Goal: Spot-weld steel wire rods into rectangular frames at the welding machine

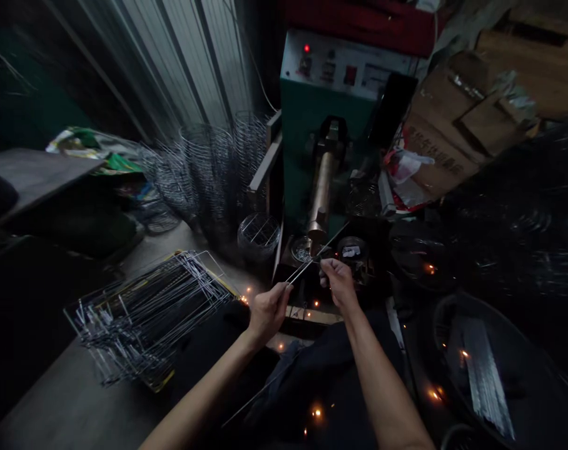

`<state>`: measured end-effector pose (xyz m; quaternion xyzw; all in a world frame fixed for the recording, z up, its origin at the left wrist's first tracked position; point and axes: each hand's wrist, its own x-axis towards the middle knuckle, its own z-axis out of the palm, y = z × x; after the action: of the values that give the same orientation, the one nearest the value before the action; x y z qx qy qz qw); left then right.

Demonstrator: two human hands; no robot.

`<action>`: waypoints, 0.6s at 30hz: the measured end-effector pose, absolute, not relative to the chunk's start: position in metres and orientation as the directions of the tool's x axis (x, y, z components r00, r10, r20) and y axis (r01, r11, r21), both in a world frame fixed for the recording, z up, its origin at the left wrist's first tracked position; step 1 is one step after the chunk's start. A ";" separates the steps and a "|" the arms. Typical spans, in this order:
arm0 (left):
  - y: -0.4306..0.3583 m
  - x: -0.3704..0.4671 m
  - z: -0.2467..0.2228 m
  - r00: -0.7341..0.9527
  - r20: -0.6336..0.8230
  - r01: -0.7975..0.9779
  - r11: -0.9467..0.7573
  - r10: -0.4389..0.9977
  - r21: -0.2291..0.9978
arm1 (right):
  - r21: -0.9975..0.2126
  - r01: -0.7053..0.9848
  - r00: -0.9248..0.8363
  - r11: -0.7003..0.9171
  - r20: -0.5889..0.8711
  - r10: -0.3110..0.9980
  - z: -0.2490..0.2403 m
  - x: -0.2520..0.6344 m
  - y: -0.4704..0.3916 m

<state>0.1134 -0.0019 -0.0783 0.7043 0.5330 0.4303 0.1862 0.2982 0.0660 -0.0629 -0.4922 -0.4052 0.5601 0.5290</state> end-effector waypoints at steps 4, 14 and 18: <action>0.004 0.112 -0.075 0.054 0.391 0.556 -0.353 0.919 0.752 | -0.983 -0.150 0.069 -0.105 -0.116 0.991 -0.061 0.296 0.071; 0.011 0.113 -0.069 0.023 0.372 0.499 -0.333 0.928 0.800 | -0.989 -0.089 0.057 -0.115 -0.120 0.991 -0.054 0.296 0.077; 0.010 0.111 -0.067 0.017 0.326 0.489 -0.292 0.945 0.822 | -0.989 -0.100 0.024 -0.113 -0.116 0.993 -0.058 0.299 0.080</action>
<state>0.1109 0.0103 -0.0668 0.6663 0.5381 0.4494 0.2540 0.2990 0.0798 -0.0577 -0.5099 -0.4378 0.5445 0.5019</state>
